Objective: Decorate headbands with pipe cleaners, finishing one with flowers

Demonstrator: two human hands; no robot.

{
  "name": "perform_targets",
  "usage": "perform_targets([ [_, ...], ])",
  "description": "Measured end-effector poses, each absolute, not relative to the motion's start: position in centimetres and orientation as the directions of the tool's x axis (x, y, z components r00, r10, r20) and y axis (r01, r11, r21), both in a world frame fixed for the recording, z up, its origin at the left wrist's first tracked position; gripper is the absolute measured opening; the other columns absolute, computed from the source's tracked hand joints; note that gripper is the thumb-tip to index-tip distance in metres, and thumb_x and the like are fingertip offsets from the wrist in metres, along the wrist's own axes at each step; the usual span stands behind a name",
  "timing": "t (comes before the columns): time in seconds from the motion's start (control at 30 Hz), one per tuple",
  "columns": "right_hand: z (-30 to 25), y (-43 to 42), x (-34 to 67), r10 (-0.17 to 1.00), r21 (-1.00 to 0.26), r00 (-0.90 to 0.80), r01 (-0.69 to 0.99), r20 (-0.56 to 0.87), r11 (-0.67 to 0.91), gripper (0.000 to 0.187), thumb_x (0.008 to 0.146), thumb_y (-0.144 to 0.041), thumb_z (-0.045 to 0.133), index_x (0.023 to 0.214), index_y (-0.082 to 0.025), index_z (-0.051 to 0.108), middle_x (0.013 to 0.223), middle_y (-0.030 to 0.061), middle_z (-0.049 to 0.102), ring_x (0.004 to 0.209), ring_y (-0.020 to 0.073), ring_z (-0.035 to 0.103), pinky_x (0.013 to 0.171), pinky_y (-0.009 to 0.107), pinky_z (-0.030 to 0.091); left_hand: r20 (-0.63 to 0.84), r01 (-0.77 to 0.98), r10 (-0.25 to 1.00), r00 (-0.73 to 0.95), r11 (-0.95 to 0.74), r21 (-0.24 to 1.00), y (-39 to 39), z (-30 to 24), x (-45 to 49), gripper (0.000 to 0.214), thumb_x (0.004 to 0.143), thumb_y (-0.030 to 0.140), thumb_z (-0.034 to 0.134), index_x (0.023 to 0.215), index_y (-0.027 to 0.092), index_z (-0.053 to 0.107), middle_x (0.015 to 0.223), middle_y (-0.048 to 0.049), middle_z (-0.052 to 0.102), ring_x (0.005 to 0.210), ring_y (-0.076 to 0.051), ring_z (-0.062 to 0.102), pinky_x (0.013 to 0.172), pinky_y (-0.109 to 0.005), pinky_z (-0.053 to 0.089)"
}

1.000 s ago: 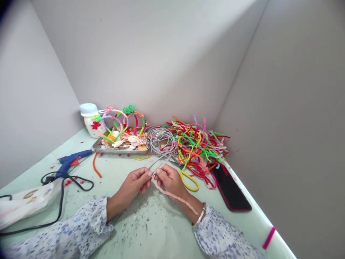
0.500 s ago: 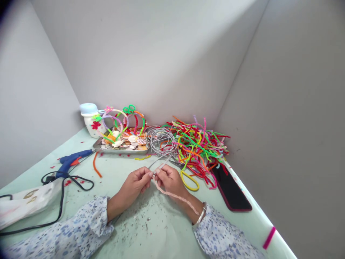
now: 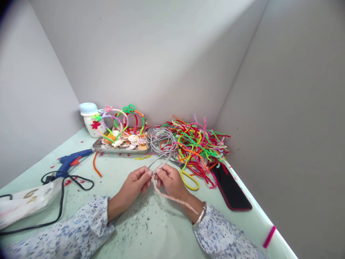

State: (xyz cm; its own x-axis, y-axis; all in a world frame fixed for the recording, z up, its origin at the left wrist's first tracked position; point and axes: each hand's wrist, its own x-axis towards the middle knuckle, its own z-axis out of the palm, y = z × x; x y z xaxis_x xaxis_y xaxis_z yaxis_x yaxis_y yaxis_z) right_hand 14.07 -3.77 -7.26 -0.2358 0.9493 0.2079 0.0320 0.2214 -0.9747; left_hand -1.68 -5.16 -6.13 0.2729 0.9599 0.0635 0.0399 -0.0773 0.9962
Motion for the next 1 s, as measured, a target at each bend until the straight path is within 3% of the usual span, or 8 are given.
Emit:
perform_targets([
  [0.33,-7.42,-3.85,14.09,0.949,-0.977,-0.241,0.018,0.204,0.215,0.024,0.087,-0.034,0.05,0.072,-0.017,0.058,0.056,-0.0024,0.054,0.048,0.0103,0.047,0.048,0.022,0.038,0.079,0.113,0.965,0.248,-0.109,0.988,-5.29,-6.06,-1.62,0.031,0.086,0.042,0.047,0.069,0.017,0.05,0.052,0.0063,0.042,0.044,-0.007,0.034,0.042,-0.019,0.028],
  [0.6,-7.62,-3.55,14.11,0.952,-0.98,-0.24,0.014,0.191,0.2,0.025,0.087,-0.035,0.05,0.072,-0.017,0.056,0.055,-0.0026,0.054,0.046,0.0102,0.047,0.047,0.023,0.038,0.072,0.027,0.96,0.27,-0.083,0.996,-5.31,-5.97,-1.7,0.031,0.084,0.044,0.05,0.07,0.016,0.05,0.056,0.0048,0.047,0.045,-0.007,0.038,0.044,-0.019,0.031],
  [1.0,-7.09,-3.94,14.04,0.952,-0.978,-0.236,0.034,0.194,0.208,0.027,0.087,-0.036,0.05,0.072,-0.016,0.058,0.055,-0.0024,0.055,0.047,0.0099,0.048,0.049,0.023,0.038,0.134,0.177,0.966,0.223,-0.176,0.968,-5.42,-6.2,-1.67,0.027,0.086,0.039,0.047,0.07,0.017,0.051,0.054,0.0058,0.044,0.045,-0.008,0.036,0.046,-0.02,0.029],
])
